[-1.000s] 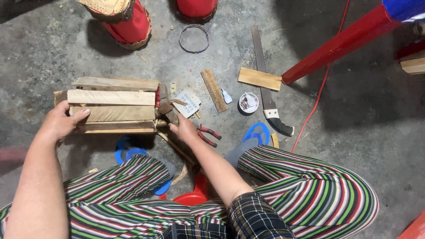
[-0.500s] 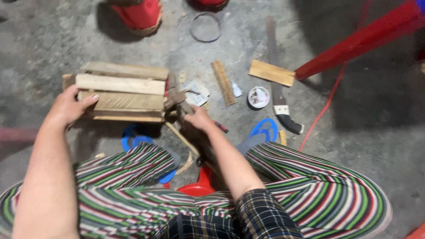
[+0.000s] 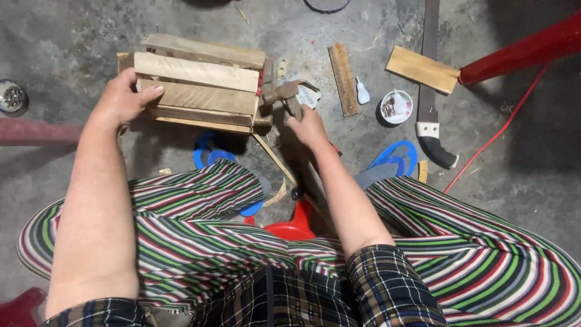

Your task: Assembling a small wooden crate by hammering nails into wooden slats and sanding the surfaces for a smooth finish.

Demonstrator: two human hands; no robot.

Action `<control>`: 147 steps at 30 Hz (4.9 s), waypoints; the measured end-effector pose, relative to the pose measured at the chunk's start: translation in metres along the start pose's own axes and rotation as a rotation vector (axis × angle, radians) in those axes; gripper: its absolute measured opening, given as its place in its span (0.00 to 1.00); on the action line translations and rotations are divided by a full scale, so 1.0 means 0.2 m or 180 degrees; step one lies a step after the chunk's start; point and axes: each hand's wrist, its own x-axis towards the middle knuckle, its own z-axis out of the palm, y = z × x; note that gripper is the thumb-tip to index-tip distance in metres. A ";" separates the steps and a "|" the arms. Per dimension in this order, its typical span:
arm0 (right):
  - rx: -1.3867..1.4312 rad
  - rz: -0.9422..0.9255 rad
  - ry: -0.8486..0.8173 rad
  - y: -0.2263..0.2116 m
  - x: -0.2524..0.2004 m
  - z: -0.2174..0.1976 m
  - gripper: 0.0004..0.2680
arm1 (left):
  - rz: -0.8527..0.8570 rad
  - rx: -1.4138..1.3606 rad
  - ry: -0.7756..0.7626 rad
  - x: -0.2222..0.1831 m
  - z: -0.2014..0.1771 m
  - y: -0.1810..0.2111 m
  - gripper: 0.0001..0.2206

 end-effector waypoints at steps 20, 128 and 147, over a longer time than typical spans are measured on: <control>0.0097 -0.0245 -0.0248 -0.12 0.05 0.11 0.10 | 0.0175 -0.0312 0.0083 0.09 0.03 -0.13 0.16; 0.3233 0.0602 -0.0496 -0.58 -0.02 0.20 0.23 | 0.0087 -0.0652 -0.1020 -0.24 -0.20 -0.06 0.22; 0.1826 -0.1619 -0.0093 -0.59 -0.60 0.39 0.16 | 0.0554 -0.2067 0.0143 -0.09 -0.04 -0.33 0.19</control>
